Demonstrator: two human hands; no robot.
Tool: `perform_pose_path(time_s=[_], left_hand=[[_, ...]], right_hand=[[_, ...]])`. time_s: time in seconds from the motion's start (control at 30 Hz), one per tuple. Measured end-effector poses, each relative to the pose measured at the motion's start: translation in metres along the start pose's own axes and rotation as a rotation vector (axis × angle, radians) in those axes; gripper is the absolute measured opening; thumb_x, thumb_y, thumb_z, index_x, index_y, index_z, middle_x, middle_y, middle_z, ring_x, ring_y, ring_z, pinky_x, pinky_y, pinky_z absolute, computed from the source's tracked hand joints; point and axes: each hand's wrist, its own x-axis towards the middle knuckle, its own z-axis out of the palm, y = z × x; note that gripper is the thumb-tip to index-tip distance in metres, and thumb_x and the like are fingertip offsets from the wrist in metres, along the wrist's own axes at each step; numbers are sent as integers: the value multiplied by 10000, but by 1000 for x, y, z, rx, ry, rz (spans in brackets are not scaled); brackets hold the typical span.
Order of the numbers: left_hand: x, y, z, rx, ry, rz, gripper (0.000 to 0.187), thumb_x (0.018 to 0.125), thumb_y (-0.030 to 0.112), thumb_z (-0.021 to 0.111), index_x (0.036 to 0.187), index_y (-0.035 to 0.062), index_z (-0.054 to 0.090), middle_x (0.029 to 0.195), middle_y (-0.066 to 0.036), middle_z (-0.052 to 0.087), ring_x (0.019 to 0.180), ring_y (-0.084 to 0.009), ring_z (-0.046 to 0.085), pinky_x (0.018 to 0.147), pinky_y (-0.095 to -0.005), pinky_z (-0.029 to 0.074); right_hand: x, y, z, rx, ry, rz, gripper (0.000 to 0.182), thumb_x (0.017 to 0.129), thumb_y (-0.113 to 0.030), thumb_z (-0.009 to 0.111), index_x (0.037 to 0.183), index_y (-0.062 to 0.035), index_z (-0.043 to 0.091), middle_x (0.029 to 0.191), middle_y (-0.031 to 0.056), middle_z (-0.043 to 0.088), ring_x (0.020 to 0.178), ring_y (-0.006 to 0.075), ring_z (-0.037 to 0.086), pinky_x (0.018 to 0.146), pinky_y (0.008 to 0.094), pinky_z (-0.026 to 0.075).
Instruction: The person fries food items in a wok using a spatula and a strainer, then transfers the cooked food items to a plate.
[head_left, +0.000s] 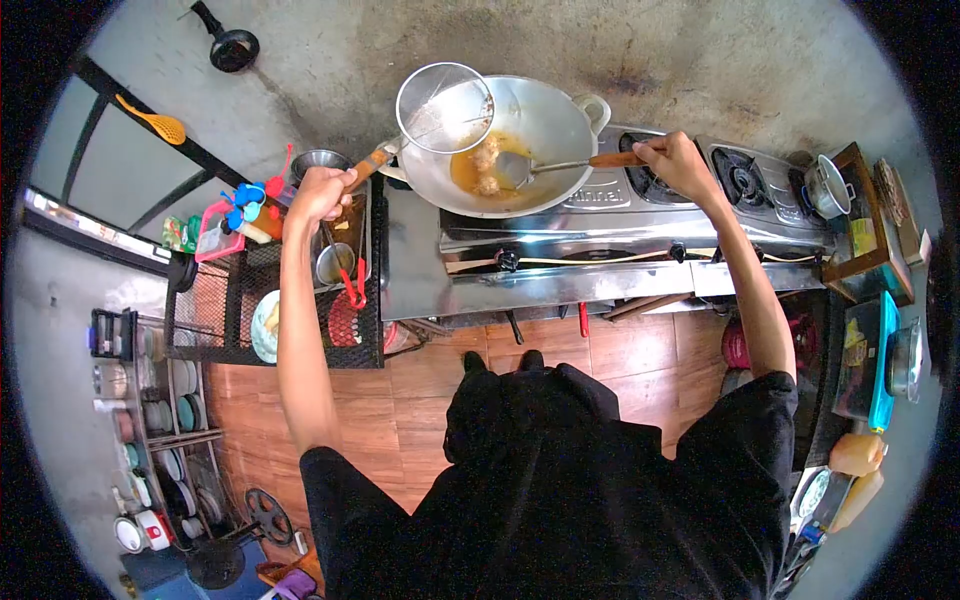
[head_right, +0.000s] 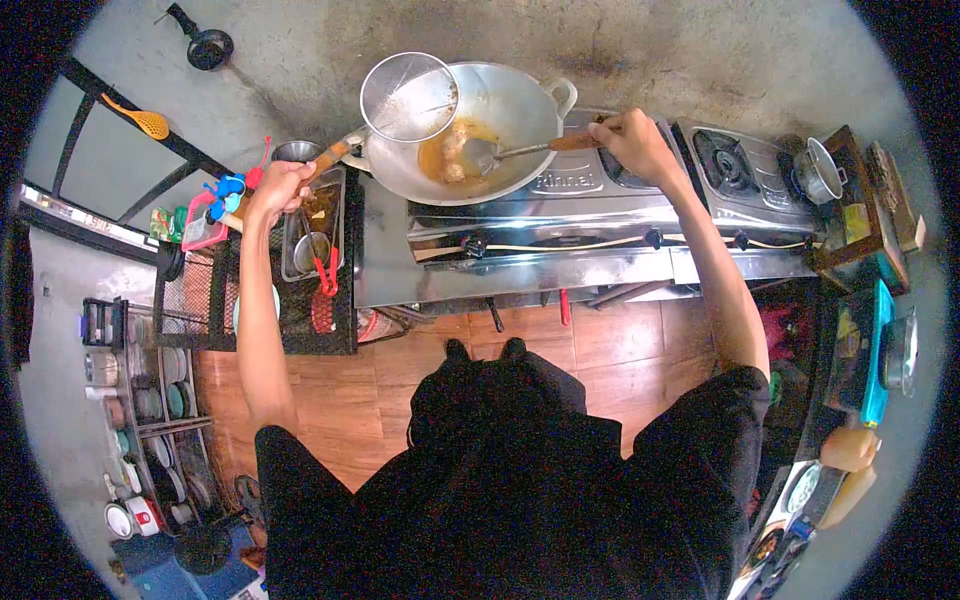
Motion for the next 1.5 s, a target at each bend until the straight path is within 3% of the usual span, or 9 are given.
perform_pose_path(time_s=[0.17,0.43,0.67,0.73,0.77,0.87,1.13,1.2,1.5], left_hand=[[0,-3,-3,-8,19,-3,265,932,266,520,803,40,570,547,13,465,373,-37,297,339,-218,182],[13,-3,-8,-23,-27,-2,261,933,246,522,790,31,558,565,-15,489,375,-40,326,339,-215,204],[15,-1,-1,-1,-107,-25,254,933,236,506,778,41,552,567,-9,485,379,-42,329,339,-227,196],[13,2,4,10,-88,-32,261,933,238,507,769,39,547,567,-9,486,379,-41,323,338,-229,200],[15,1,5,16,-97,-33,248,927,243,520,820,25,568,579,-8,493,382,-37,321,340,-221,205],[15,2,9,30,-106,-41,254,924,249,528,873,8,589,593,-6,497,386,-34,319,342,-215,212],[13,-2,15,-57,-122,-54,258,935,234,511,838,2,569,582,-20,500,373,-42,310,337,-226,209],[10,-2,17,-49,-110,-52,260,934,237,514,833,5,570,579,-18,499,372,-42,309,337,-226,209],[-4,4,25,-98,-57,-75,249,935,242,514,855,14,577,584,-5,471,387,-32,292,336,-213,178]], right_hand=[[1,30,-1,156,-10,91,371,863,-295,612,800,63,688,513,21,485,475,92,440,451,292,366],[-6,-12,-51,131,73,50,382,900,-298,585,796,58,678,570,-33,454,533,65,378,466,252,302],[19,-53,-69,-100,121,6,340,881,-261,602,922,71,664,645,63,607,598,106,513,556,286,430],[23,-68,-52,-68,315,-214,275,854,-249,611,917,7,687,629,209,607,567,262,626,576,354,479],[20,-83,-48,-111,272,-210,252,839,-216,627,969,-6,676,721,213,621,660,365,616,631,392,486],[24,-90,-38,-244,310,-483,252,837,-185,619,1022,-17,654,780,193,587,738,373,589,661,411,471],[20,-79,-46,-168,318,-514,233,838,-137,611,1058,-71,648,786,142,531,722,331,553,669,418,459],[18,-70,-50,-238,328,-551,219,844,-81,613,1058,-44,641,817,122,531,720,266,545,656,352,481],[24,-17,-27,-223,279,-610,257,821,-98,608,1075,-59,598,841,126,503,820,308,508,768,386,422]])
